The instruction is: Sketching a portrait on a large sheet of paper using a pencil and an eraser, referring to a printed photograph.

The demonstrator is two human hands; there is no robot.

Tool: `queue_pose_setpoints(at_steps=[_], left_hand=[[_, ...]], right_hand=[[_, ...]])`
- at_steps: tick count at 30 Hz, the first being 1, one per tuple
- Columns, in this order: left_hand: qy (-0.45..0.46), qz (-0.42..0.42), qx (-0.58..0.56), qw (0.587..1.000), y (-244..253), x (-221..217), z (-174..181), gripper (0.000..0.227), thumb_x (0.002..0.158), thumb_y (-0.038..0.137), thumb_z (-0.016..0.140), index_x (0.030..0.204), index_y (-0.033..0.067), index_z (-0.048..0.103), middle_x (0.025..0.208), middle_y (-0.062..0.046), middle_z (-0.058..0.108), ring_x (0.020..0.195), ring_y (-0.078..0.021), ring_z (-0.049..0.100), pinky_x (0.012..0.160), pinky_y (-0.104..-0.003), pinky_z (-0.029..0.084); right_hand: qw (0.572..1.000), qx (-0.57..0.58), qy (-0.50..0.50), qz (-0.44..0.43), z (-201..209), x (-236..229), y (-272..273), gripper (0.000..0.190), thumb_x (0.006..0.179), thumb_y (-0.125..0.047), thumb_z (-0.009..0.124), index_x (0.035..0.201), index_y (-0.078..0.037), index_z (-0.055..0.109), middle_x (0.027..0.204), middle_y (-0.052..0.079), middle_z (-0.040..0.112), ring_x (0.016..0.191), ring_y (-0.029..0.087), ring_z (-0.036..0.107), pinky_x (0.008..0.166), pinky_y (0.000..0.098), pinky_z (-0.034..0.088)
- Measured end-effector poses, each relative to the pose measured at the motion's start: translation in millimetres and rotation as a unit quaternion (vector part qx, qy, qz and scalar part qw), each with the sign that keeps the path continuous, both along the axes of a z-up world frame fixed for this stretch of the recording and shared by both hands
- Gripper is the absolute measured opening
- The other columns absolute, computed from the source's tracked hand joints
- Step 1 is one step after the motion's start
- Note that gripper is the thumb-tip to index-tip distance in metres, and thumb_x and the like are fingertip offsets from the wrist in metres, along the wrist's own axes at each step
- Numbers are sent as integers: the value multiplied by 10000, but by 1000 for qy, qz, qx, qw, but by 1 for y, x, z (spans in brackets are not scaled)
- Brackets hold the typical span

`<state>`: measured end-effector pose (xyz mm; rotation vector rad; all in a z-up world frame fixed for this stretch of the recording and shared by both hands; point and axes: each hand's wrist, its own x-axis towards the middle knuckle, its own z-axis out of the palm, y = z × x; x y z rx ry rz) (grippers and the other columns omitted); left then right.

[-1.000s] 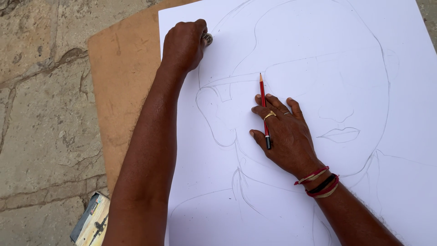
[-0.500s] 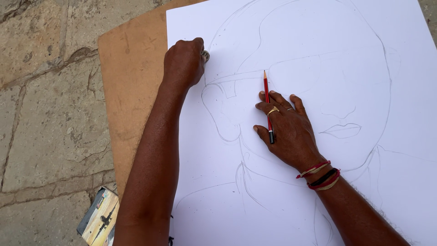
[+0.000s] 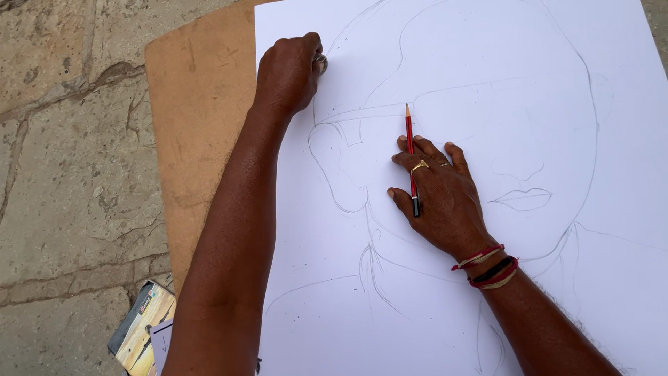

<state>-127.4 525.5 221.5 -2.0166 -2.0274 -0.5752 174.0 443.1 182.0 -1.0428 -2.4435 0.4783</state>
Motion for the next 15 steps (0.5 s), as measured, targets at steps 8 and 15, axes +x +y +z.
queue_pose_setpoints(at_steps=[8, 15], left_hand=[[-98, 72, -150, 981, -127, 38, 60, 158, 940, 133, 688, 1073, 55, 724, 884, -93, 768, 690, -202, 697, 624, -391, 543], [-316, 123, -137, 931, -303, 84, -5, 263, 907, 170, 667, 1144, 63, 703, 987, -101, 779, 845, -187, 759, 714, -351, 612]], right_hand=[[1000, 18, -20, 2, -3, 0, 1, 480, 896, -310, 697, 1306, -76, 608, 1511, 60, 538, 1453, 244, 389, 1210, 502, 205], [991, -20, -55, 124, 19, -57, 26, 788, 847, -534, 702, 1428, -52, 475, 1586, 86, 397, 1495, 255, 285, 1225, 518, 138]])
